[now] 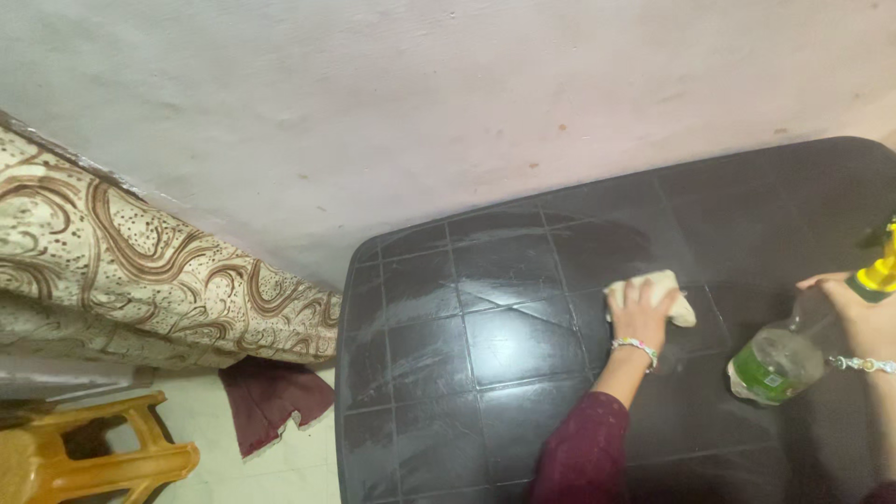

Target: The person cleans a table by spraying a liquid from a bottle and wiping the surface with a cloth.

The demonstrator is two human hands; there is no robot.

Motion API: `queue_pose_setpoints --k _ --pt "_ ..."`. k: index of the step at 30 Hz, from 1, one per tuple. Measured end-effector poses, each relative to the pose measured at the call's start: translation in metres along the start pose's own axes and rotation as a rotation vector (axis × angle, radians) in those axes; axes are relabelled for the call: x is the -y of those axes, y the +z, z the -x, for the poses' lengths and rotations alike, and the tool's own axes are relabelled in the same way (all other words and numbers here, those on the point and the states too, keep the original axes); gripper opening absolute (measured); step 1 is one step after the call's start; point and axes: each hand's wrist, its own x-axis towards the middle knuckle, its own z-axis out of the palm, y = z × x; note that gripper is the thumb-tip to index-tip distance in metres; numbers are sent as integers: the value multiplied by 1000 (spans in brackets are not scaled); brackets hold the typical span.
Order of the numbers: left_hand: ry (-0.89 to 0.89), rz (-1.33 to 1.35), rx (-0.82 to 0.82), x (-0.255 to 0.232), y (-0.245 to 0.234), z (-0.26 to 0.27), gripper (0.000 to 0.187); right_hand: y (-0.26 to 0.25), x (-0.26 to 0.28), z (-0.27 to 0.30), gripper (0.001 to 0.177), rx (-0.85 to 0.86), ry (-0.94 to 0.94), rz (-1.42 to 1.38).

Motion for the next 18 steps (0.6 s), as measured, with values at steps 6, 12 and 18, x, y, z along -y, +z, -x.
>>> queue_pose_setpoints --k 6,12,18 --pt "-188 194 73 109 -63 7 39 12 64 7 12 -49 26 232" --pt "-948 -376 -69 329 -208 68 53 23 107 16 23 -129 -46 290" --pt "-1156 -648 -343 320 -191 107 51 27 126 23 48 -198 -45 216"
